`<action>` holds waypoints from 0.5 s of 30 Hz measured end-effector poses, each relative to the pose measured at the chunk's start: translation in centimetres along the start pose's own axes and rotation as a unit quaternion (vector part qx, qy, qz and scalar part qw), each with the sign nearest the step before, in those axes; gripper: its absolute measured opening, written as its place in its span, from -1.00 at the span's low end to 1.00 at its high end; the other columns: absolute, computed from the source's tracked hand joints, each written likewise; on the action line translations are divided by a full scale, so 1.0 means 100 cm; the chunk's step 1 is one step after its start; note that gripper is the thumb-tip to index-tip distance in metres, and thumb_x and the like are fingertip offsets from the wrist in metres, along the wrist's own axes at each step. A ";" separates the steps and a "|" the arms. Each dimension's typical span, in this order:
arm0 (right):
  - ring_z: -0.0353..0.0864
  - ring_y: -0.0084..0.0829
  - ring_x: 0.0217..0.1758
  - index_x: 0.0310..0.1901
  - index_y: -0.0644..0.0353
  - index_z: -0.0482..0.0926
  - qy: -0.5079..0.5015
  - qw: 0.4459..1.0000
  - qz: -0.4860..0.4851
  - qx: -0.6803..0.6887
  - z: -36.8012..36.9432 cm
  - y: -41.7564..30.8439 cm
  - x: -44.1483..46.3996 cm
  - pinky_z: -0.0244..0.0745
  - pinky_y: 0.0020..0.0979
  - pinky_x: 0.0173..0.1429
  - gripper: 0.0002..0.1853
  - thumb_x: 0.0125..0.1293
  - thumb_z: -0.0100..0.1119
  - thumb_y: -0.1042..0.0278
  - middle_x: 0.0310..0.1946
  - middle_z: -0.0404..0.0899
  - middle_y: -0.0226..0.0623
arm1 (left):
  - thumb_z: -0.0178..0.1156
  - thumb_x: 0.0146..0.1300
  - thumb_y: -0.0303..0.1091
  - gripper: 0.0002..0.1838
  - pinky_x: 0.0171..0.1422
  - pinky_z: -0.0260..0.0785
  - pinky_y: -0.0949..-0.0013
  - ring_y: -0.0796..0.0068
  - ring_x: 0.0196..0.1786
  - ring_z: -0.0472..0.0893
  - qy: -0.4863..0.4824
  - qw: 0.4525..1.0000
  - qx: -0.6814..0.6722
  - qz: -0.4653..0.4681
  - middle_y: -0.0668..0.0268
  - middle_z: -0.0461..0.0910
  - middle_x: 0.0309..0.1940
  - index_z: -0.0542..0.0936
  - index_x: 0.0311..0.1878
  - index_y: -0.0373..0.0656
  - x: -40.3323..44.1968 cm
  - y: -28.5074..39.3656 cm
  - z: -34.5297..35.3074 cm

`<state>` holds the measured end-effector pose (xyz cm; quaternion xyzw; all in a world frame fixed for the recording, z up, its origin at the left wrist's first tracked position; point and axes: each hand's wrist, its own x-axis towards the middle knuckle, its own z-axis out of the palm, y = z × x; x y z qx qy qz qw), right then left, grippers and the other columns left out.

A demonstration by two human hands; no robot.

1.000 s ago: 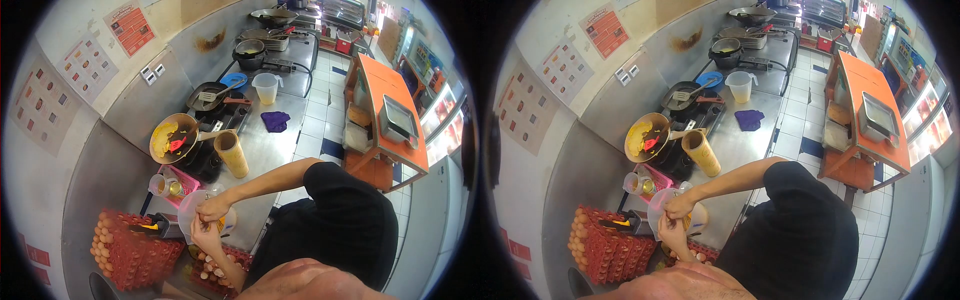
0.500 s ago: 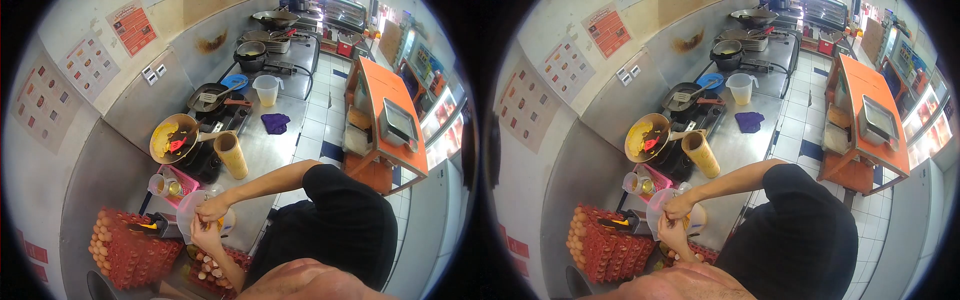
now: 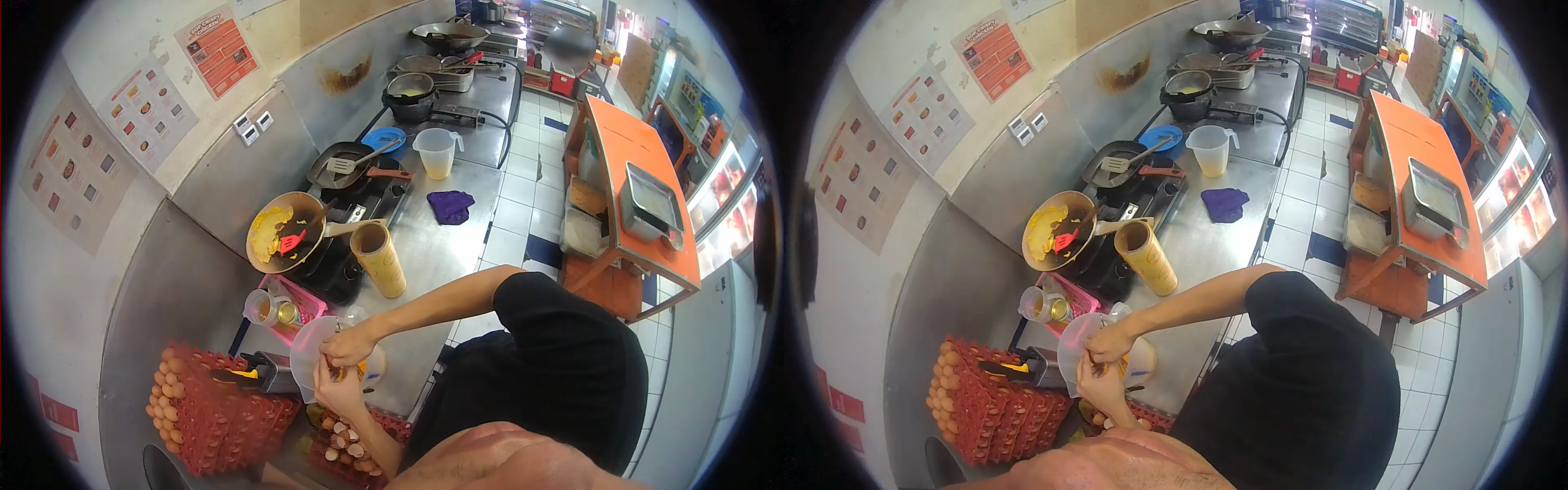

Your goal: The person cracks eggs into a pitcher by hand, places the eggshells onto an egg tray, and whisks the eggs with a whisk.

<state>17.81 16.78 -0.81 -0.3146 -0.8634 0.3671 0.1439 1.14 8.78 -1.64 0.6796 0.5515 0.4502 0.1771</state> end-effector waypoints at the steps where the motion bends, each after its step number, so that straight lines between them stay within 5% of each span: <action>1: 0.65 0.33 0.15 0.08 0.62 0.49 0.009 1.000 -0.020 -0.008 0.004 0.006 0.002 0.53 0.17 0.35 -0.52 0.68 0.01 0.17 -0.01 0.60 0.35 | 0.66 0.15 -0.37 -0.39 -0.01 0.78 0.11 -0.01 -0.07 0.87 0.003 1.000 0.001 0.004 -0.04 0.81 0.10 0.78 0.28 -0.38 -0.001 -0.003 0.001; 15: 0.55 0.15 0.20 -0.05 0.47 0.67 0.024 0.995 -0.094 -0.037 0.017 0.024 0.009 0.51 0.09 0.39 -0.59 0.67 0.00 0.20 0.04 0.56 0.20 | 0.59 0.19 -0.40 -0.44 0.03 0.77 0.06 -0.07 0.01 0.86 0.004 1.000 0.009 -0.004 -0.09 0.81 0.13 0.77 0.26 -0.42 -0.002 -0.001 -0.002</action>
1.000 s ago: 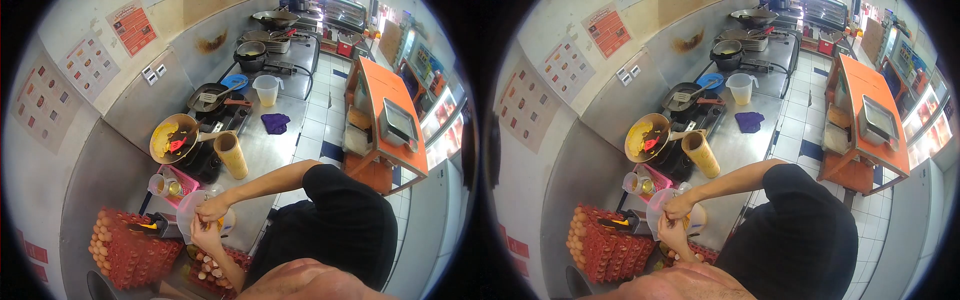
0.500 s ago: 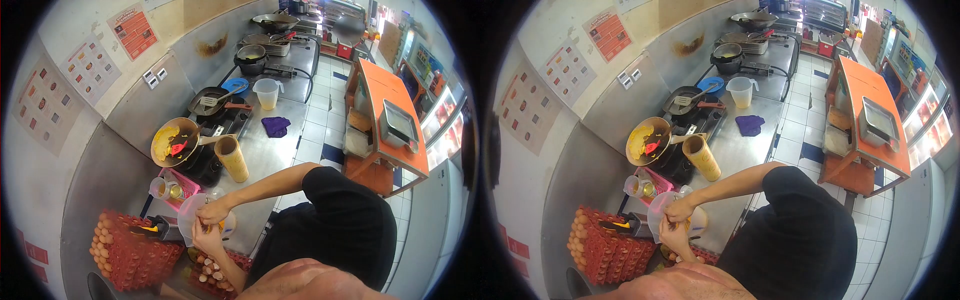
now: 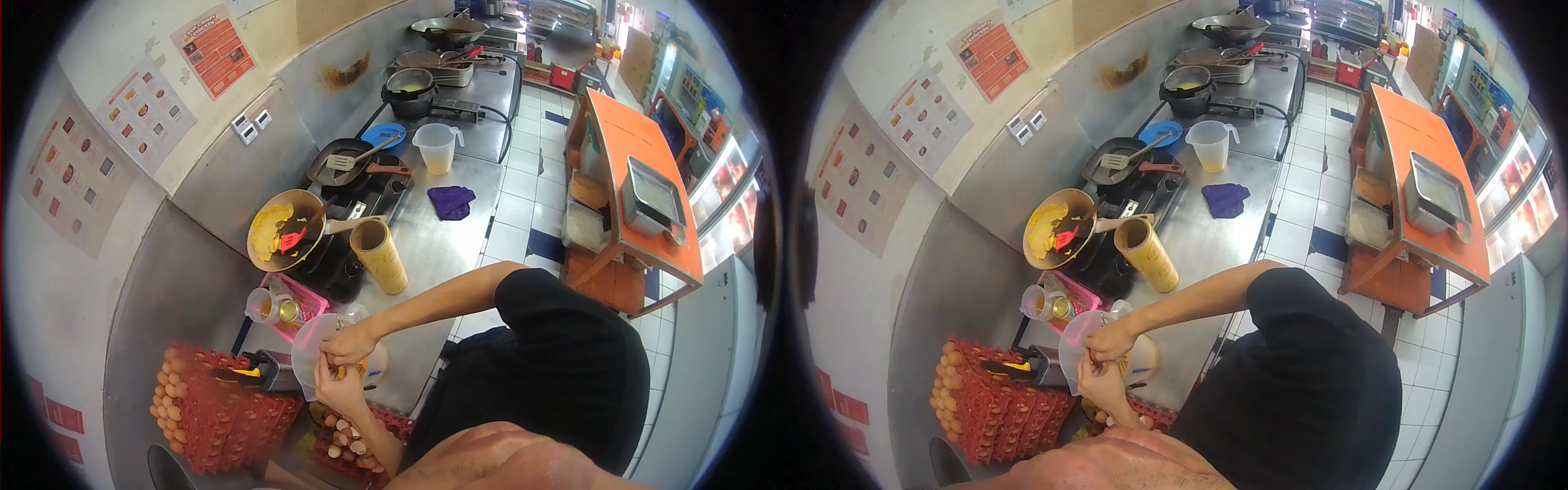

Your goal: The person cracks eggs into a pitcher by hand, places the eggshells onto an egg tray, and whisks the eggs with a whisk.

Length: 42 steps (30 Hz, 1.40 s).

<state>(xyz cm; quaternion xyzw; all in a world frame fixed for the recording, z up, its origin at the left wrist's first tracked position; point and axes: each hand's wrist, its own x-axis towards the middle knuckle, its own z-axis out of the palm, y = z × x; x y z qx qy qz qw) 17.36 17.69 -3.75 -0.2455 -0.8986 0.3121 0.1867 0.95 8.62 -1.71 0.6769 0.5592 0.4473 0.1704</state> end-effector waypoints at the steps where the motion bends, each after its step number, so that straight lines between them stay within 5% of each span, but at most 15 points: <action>1: 0.55 0.14 0.20 -0.05 0.45 0.68 0.005 1.000 -0.002 -0.010 -0.001 -0.001 -0.001 0.51 0.09 0.39 -0.61 0.67 0.03 0.21 0.04 0.56 0.18 | 0.59 0.20 -0.39 -0.44 0.05 0.77 0.05 -0.09 0.03 0.86 0.001 1.000 -0.005 -0.002 -0.09 0.81 0.13 0.77 0.26 -0.42 0.000 0.000 0.000; 4: 0.57 0.15 0.18 -0.02 0.40 0.67 0.008 0.991 -0.050 -0.123 -0.004 0.007 -0.001 0.52 0.08 0.36 -0.69 0.60 0.15 0.25 0.01 0.58 0.12 | 0.59 0.23 -0.34 -0.46 0.13 0.75 0.03 -0.13 0.08 0.85 -0.007 1.000 -0.004 0.022 -0.09 0.81 0.14 0.78 0.25 -0.40 0.004 -0.008 -0.001; 7: 0.62 0.18 0.13 0.05 0.37 0.63 -0.001 0.990 -0.126 -0.066 -0.027 -0.012 -0.010 0.53 0.07 0.33 -0.69 0.50 0.27 0.27 -0.02 0.62 0.10 | 0.59 0.26 -0.28 -0.48 0.25 0.69 0.01 -0.15 0.13 0.83 -0.039 0.998 0.031 0.024 -0.08 0.81 0.15 0.80 0.24 -0.33 0.008 0.015 -0.018; 9: 0.65 0.12 0.18 0.05 0.36 0.64 0.061 0.996 -0.024 -0.063 -0.029 -0.014 -0.014 0.55 0.02 0.33 -0.69 0.44 0.29 0.29 0.02 0.65 0.08 | 0.55 0.27 -0.32 -0.48 0.30 0.66 0.01 -0.15 0.18 0.80 -0.051 0.997 0.045 0.042 -0.04 0.81 0.18 0.79 0.30 -0.23 0.012 0.014 -0.023; 12: 0.68 0.03 0.28 0.20 0.30 0.64 0.133 0.965 -0.082 -0.213 -0.047 -0.031 -0.021 0.61 -0.07 0.35 -0.52 0.27 0.45 0.34 0.13 0.63 -0.08 | 0.43 0.31 -0.41 -0.50 0.28 0.67 0.05 -0.06 0.17 0.81 -0.042 0.995 0.057 0.071 0.10 0.78 0.25 0.77 0.35 -0.15 0.019 0.021 -0.034; 17: 0.72 -0.03 0.25 0.29 0.17 0.62 0.150 0.967 -0.032 -0.205 -0.053 -0.049 -0.019 0.70 -0.07 0.28 -0.44 0.24 0.52 0.42 0.20 0.62 -0.16 | 0.45 0.32 -0.44 -0.53 0.20 0.71 0.09 0.06 0.15 0.82 -0.035 0.991 0.123 0.046 0.20 0.78 0.23 0.79 0.31 -0.08 0.016 0.027 -0.046; 20: 0.75 -0.08 0.21 0.09 0.01 0.66 0.195 0.962 -0.038 -0.187 -0.057 -0.064 -0.017 0.71 -0.07 0.26 -0.61 0.22 0.46 0.46 0.10 0.63 -0.25 | 0.46 0.34 -0.44 -0.54 0.21 0.71 0.10 0.06 0.16 0.82 -0.019 0.991 0.127 0.040 0.25 0.77 0.25 0.79 0.32 -0.08 0.014 0.021 -0.046; 24: 0.76 -0.02 0.22 0.21 0.15 0.70 0.192 0.976 0.003 -0.102 -0.054 -0.062 -0.014 0.71 -0.10 0.32 -0.55 0.28 0.51 0.41 0.24 0.67 -0.14 | 0.47 0.41 -0.40 -0.56 0.28 0.70 0.07 0.11 0.21 0.83 -0.011 1.000 0.027 -0.002 0.19 0.76 0.29 0.77 0.34 -0.12 0.012 0.024 -0.050; 26: 0.76 -0.20 0.24 0.35 0.21 0.64 0.144 0.987 0.069 0.031 -0.050 -0.052 -0.016 0.68 -0.19 0.33 -0.48 0.37 0.49 0.42 0.24 0.71 -0.14 | 0.50 0.44 -0.35 -0.57 0.38 0.66 0.04 0.15 0.25 0.83 0.004 0.995 -0.085 -0.057 0.12 0.77 0.33 0.76 0.35 -0.13 0.012 0.024 -0.050; 30: 0.74 -0.44 0.24 0.46 0.28 0.59 0.038 0.959 0.178 0.216 -0.054 -0.053 -0.013 0.62 -0.30 0.38 -0.49 0.53 0.39 0.39 0.27 0.75 -0.20 | 0.51 0.48 -0.30 -0.56 0.39 0.64 0.09 0.22 0.26 0.83 0.004 0.993 -0.098 -0.069 0.07 0.82 0.27 0.74 0.35 -0.20 0.016 0.022 -0.056; 36: 0.74 -0.46 0.23 0.41 0.31 0.64 0.001 0.904 0.173 0.391 -0.051 -0.054 -0.006 0.60 -0.34 0.43 -0.51 0.60 0.38 0.20 0.15 0.78 -0.28 | 0.53 0.47 -0.26 -0.56 0.37 0.62 0.17 0.26 0.24 0.84 -0.014 0.992 -0.098 -0.074 0.11 0.87 0.20 0.75 0.32 -0.20 0.021 0.018 -0.078; 42: 0.70 -0.47 0.32 0.52 0.21 0.54 -0.021 0.896 0.139 0.421 -0.031 -0.088 0.014 0.57 -0.32 0.49 -0.44 0.58 0.43 0.28 0.27 0.71 -0.29 | 0.50 0.49 -0.28 -0.56 0.43 0.59 0.19 0.26 0.27 0.81 0.008 0.994 -0.076 -0.082 0.14 0.85 0.23 0.75 0.36 -0.18 -0.017 0.023 -0.108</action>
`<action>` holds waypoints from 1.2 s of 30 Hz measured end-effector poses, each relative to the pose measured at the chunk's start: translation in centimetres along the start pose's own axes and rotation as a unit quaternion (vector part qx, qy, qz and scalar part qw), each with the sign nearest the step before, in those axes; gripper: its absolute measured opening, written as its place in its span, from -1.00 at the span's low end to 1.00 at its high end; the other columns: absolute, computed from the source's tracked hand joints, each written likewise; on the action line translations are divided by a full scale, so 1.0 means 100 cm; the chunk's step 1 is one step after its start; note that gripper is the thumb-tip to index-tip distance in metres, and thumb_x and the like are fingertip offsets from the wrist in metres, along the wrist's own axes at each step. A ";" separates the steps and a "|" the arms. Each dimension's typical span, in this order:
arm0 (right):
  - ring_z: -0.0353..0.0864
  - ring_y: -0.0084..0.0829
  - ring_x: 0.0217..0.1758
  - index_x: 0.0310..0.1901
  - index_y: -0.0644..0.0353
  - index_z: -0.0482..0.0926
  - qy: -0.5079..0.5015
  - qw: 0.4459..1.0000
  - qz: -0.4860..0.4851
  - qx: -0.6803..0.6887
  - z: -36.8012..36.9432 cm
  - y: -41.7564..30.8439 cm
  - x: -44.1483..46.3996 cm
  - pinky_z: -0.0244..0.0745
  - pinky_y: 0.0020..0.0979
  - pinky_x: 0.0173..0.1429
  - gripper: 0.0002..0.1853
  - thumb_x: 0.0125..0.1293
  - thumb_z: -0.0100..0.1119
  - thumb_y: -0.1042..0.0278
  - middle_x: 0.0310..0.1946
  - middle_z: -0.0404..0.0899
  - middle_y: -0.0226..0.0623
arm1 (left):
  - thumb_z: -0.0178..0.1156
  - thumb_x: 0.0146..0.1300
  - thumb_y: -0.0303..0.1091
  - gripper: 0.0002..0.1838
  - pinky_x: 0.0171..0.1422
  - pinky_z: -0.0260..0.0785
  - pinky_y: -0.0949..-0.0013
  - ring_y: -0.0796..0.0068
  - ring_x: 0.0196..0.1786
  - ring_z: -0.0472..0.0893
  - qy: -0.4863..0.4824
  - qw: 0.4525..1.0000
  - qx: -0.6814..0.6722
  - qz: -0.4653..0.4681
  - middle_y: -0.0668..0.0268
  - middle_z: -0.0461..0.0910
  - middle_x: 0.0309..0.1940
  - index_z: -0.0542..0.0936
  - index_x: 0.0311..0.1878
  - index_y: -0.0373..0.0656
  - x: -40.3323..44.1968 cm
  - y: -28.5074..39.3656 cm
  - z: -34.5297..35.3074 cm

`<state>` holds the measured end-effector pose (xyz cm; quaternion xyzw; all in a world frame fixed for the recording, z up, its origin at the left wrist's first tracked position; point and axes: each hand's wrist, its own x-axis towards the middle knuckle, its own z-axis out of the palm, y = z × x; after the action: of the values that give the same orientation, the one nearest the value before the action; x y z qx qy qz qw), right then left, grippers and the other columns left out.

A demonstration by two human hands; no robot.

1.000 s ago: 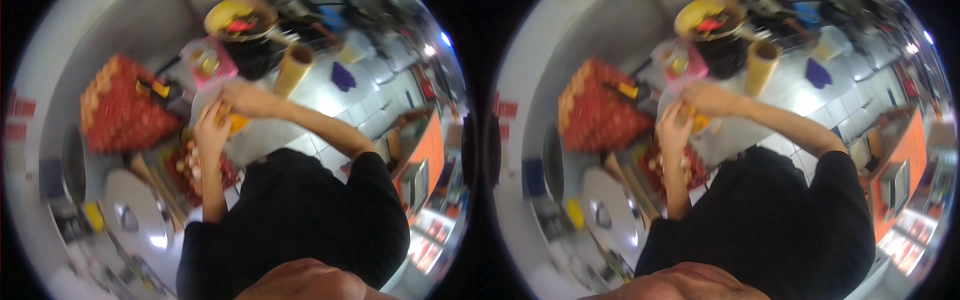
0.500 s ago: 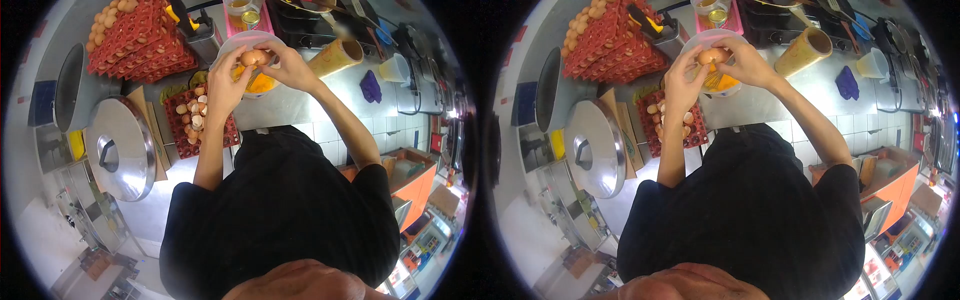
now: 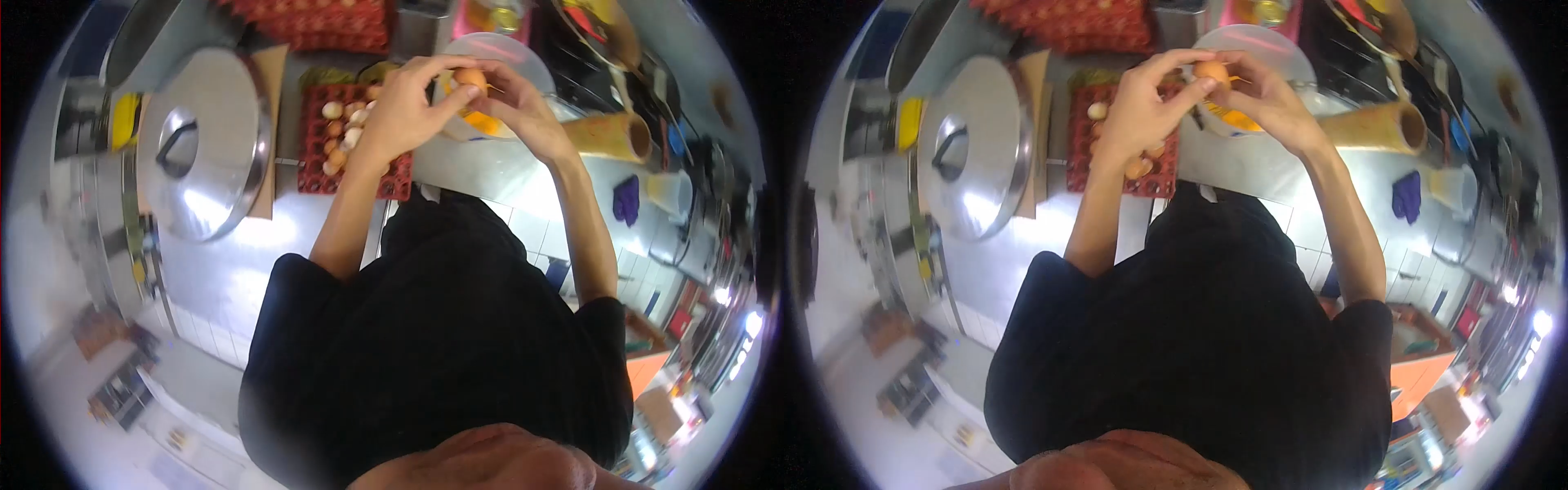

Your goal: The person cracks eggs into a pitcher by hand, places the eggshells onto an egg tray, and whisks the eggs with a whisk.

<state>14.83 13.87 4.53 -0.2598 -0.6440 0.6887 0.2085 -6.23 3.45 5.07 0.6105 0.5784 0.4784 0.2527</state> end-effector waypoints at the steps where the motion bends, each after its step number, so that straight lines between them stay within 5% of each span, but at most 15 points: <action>1: 0.71 -0.44 0.31 0.54 0.17 0.51 -0.012 1.000 0.010 0.008 0.013 -0.001 0.004 0.59 -0.31 0.47 -0.42 0.56 0.43 0.38 0.30 0.69 -0.30 | 0.49 0.49 -0.29 -0.55 0.45 0.58 0.20 0.26 0.30 0.80 0.027 0.999 -0.006 0.015 0.15 0.85 0.25 0.74 0.38 -0.19 -0.012 -0.005 -0.003; 3: 0.72 -0.44 0.30 0.52 0.17 0.51 -0.040 0.999 0.026 0.001 0.039 0.010 0.011 0.62 -0.29 0.44 -0.43 0.54 0.43 0.42 0.30 0.69 -0.31 | 0.41 0.57 -0.35 -0.53 0.52 0.52 0.25 0.30 0.42 0.70 0.091 0.994 -0.021 0.052 0.14 0.76 0.38 0.67 0.47 -0.21 -0.041 -0.016 -0.007; 6: 0.75 -0.38 0.23 0.44 0.22 0.52 -0.063 0.996 0.013 -0.067 0.081 0.038 0.026 0.67 -0.28 0.34 -0.42 0.45 0.48 0.42 0.26 0.71 -0.20 | 0.44 0.53 -0.34 -0.50 0.51 0.50 0.13 0.06 0.37 0.71 0.199 0.974 -0.090 -0.054 0.05 0.73 0.33 0.65 0.46 -0.24 -0.101 -0.039 -0.009; 9: 0.77 -0.21 0.16 0.36 0.25 0.53 -0.068 0.982 0.021 -0.174 0.113 0.076 0.051 0.67 -0.25 0.26 -0.36 0.28 0.58 0.38 0.18 0.70 -0.02 | 0.32 0.68 -0.29 -0.55 0.45 0.56 0.16 0.20 0.36 0.71 0.244 0.935 -0.162 -0.202 0.10 0.68 0.34 0.60 0.50 -0.24 -0.159 -0.077 -0.010; 13: 0.73 0.05 0.18 0.31 0.27 0.52 -0.008 0.951 -0.098 -0.294 0.145 0.127 0.114 0.66 -0.08 0.27 -0.37 0.22 0.55 0.40 0.17 0.66 0.06 | 0.25 0.74 -0.25 -0.57 0.37 0.61 0.19 0.29 0.29 0.73 0.266 0.908 -0.134 -0.294 0.13 0.66 0.33 0.59 0.50 -0.25 -0.197 -0.100 -0.019; 21: 0.65 0.24 0.36 0.35 0.31 0.55 -0.023 0.862 -0.046 -0.504 0.152 0.187 0.206 0.60 0.10 0.48 -0.36 0.26 0.53 0.34 0.29 0.61 0.20 | 0.25 0.73 -0.32 -0.60 0.28 0.64 0.28 0.37 0.23 0.73 0.278 0.923 -0.122 -0.238 0.16 0.66 0.25 0.59 0.50 -0.25 -0.205 -0.118 -0.033; 24: 0.66 0.20 0.39 0.34 0.29 0.60 -0.021 0.876 -0.122 -0.466 0.169 0.119 0.185 0.61 0.11 0.47 -0.42 0.30 0.50 0.35 0.28 0.62 0.17 | 0.25 0.73 -0.33 -0.60 0.27 0.64 0.29 0.38 0.21 0.73 0.278 0.924 -0.122 -0.231 0.17 0.67 0.25 0.59 0.49 -0.26 -0.200 -0.113 -0.039; 28: 0.76 -0.01 0.25 0.32 0.20 0.63 -0.002 0.899 -0.299 -0.319 0.174 -0.044 0.188 0.68 -0.13 0.33 -0.49 0.34 0.44 0.38 0.15 0.70 0.05 | 0.28 0.71 -0.34 -0.61 0.24 0.64 0.29 0.40 0.17 0.75 0.264 0.923 -0.148 -0.235 0.17 0.70 0.23 0.61 0.46 -0.26 -0.186 -0.100 -0.046; 30: 0.75 -0.30 0.09 0.18 0.29 0.71 0.053 0.876 -0.329 -0.350 0.154 -0.105 0.215 0.67 -0.18 0.23 -0.71 0.53 0.26 0.37 -0.02 0.73 -0.15 | 0.29 0.70 -0.35 -0.62 0.22 0.64 0.29 0.40 0.13 0.76 0.260 0.931 -0.139 -0.216 0.18 0.71 0.21 0.62 0.45 -0.26 -0.176 -0.092 -0.048; 32: 0.65 0.05 -0.07 0.27 0.28 0.65 0.152 0.626 -0.479 -0.596 0.114 -0.151 0.264 0.65 -0.02 0.12 -0.65 0.65 0.04 0.30 -0.02 0.67 -0.03 | 0.30 0.69 -0.36 -0.62 0.21 0.64 0.30 0.40 0.11 0.77 0.259 0.932 -0.151 -0.205 0.19 0.72 0.21 0.62 0.44 -0.26 -0.171 -0.091 -0.048; 34: 0.65 0.19 0.22 0.25 0.26 0.65 0.175 0.757 -0.327 -0.538 0.090 -0.158 0.312 0.57 0.02 0.32 -0.66 0.55 0.14 0.35 0.13 0.69 0.09 | 0.30 0.68 -0.37 -0.63 0.20 0.64 0.30 0.39 0.10 0.77 0.261 0.925 -0.186 -0.203 0.20 0.73 0.22 0.63 0.43 -0.25 -0.173 -0.100 -0.040; 36: 0.62 0.17 0.38 0.29 0.23 0.65 0.173 0.768 -0.214 -0.578 0.075 -0.156 0.345 0.51 0.09 0.44 -0.62 0.51 0.15 0.40 0.24 0.69 0.12 | 0.23 0.75 -0.33 -0.60 0.27 0.62 0.30 0.41 0.24 0.75 0.225 0.933 -0.167 -0.227 0.18 0.73 0.30 0.57 0.50 -0.24 -0.177 -0.098 -0.042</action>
<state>-17.47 30.74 17.24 -0.3014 -0.9123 0.0668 0.2691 -12.19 -12.39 -6.80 0.2885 0.6550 0.6229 0.3156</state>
